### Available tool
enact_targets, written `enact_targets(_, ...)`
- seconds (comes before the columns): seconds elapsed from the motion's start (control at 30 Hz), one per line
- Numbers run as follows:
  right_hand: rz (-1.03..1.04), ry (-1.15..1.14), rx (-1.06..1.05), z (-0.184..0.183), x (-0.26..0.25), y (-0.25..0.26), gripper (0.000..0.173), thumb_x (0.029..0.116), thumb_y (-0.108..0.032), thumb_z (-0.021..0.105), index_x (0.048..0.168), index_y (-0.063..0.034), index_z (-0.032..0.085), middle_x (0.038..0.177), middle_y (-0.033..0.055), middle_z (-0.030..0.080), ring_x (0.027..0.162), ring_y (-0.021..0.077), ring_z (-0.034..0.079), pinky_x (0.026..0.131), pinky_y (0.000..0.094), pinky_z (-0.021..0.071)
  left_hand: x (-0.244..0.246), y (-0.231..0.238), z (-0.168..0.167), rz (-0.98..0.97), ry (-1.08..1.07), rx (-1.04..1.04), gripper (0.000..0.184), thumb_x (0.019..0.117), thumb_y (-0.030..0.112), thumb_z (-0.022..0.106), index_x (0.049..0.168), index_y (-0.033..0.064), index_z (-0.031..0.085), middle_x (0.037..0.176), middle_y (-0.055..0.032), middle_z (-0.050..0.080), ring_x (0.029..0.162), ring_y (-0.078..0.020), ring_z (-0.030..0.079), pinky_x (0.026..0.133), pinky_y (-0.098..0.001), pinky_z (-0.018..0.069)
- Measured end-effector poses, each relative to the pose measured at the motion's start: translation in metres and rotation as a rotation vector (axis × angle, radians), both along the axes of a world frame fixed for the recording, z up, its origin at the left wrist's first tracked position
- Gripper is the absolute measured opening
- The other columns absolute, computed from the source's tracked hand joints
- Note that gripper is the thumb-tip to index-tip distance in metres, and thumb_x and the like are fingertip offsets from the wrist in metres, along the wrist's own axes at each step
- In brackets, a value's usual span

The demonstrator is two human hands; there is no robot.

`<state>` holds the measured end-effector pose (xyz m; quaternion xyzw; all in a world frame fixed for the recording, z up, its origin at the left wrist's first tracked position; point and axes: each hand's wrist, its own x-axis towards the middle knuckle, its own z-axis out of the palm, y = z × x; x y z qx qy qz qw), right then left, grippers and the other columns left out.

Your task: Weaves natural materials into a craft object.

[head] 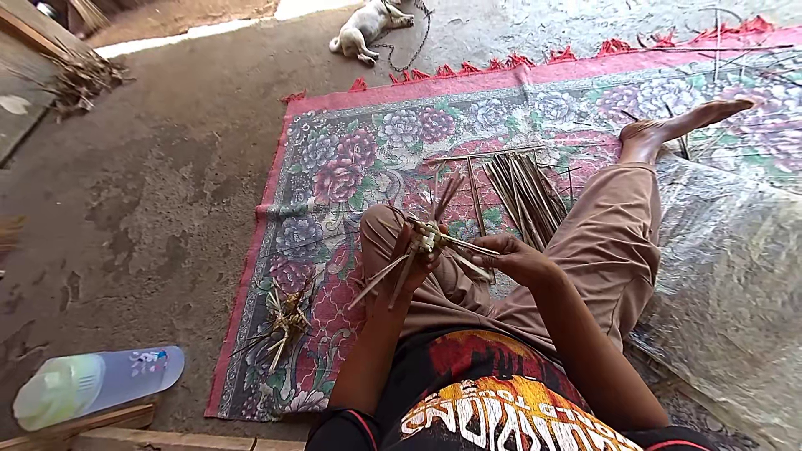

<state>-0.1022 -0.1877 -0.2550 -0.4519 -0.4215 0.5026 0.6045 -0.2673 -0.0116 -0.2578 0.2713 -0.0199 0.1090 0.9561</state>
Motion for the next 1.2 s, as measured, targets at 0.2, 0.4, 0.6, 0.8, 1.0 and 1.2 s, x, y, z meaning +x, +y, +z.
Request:
enact_targets(0.2, -0.125, 0.059, -0.076, 0.009, -0.010, 0.007, 0.037, 0.1037, -0.044, 0.053, 0.094, -0.0154, 0.075, 0.086, -0.0049, 0.071, 0.081, 0.0038, 0.066, 0.078, 0.0231, 0.0558, -0.001, 0.001, -0.005, -0.049, 0.019, 0.222, 0.029, 0.0992, 0.049, 0.061, 0.120, 0.0290, 0.063, 0.109, -0.0079, 0.070, 0.067, -0.0091, 0.064, 0.053, -0.0188, 0.0499)
enact_targets(0.4, 0.009, -0.020, 0.028, 0.005, -0.013, 0.007, 0.010, 0.0943, -0.005, 0.065, 0.087, -0.0105, 0.070, 0.077, -0.0082, 0.067, 0.072, -0.0012, 0.061, 0.072, 0.0186, 0.0523, 0.000, 0.002, -0.003, -0.084, 0.071, 0.113, 0.024, 0.1015, 0.040, 0.059, 0.105, 0.0190, 0.071, 0.107, -0.0093, 0.071, 0.064, -0.0083, 0.063, 0.052, -0.0187, 0.0493)
enact_targets(0.6, 0.071, -0.207, -0.146, -0.001, 0.002, 0.001, 0.008, 0.0970, -0.009, 0.065, 0.091, -0.0071, 0.070, 0.077, -0.0089, 0.067, 0.072, -0.0032, 0.060, 0.071, 0.0175, 0.0516, -0.008, 0.009, 0.007, 0.094, 0.309, 0.134, 0.028, 0.1034, 0.035, 0.053, 0.092, 0.0161, 0.071, 0.098, -0.0074, 0.073, 0.065, -0.0092, 0.066, 0.051, -0.0198, 0.0527)
enact_targets(0.8, -0.429, -0.701, -0.042, 0.014, -0.008, 0.006, 0.021, 0.0923, -0.009, 0.070, 0.109, 0.0029, 0.071, 0.104, 0.0152, 0.069, 0.095, 0.0237, 0.066, 0.089, 0.0442, 0.0542, -0.009, 0.006, 0.021, 0.235, 0.473, 0.662, 0.043, 0.1065, 0.037, 0.044, 0.131, 0.0078, 0.064, 0.114, -0.0073, 0.071, 0.084, -0.0127, 0.070, 0.071, -0.0273, 0.0600)
enact_targets(1.0, -0.483, -0.658, 0.151, 0.014, -0.034, 0.024, 0.048, 0.0799, -0.002, 0.081, 0.126, -0.0049, 0.069, 0.124, 0.0145, 0.062, 0.105, 0.0196, 0.065, 0.088, 0.0376, 0.0590, 0.002, -0.014, 0.036, 0.305, 0.547, 0.617, 0.031, 0.1074, 0.010, 0.048, 0.138, 0.0073, 0.054, 0.104, -0.0077, 0.070, 0.083, -0.0143, 0.071, 0.076, -0.0312, 0.0622)
enact_targets(1.2, -0.676, -0.412, 0.196, 0.007, -0.038, 0.028, 0.015, 0.0940, -0.005, 0.067, 0.107, 0.0013, 0.073, 0.106, 0.0053, 0.071, 0.091, 0.0076, 0.067, 0.084, 0.0280, 0.0575, -0.002, -0.016, 0.031, 0.255, 0.545, 0.789, 0.026, 0.1072, 0.018, 0.049, 0.127, 0.0034, 0.056, 0.073, -0.0028, 0.067, 0.051, -0.0063, 0.060, 0.052, -0.0199, 0.0537)
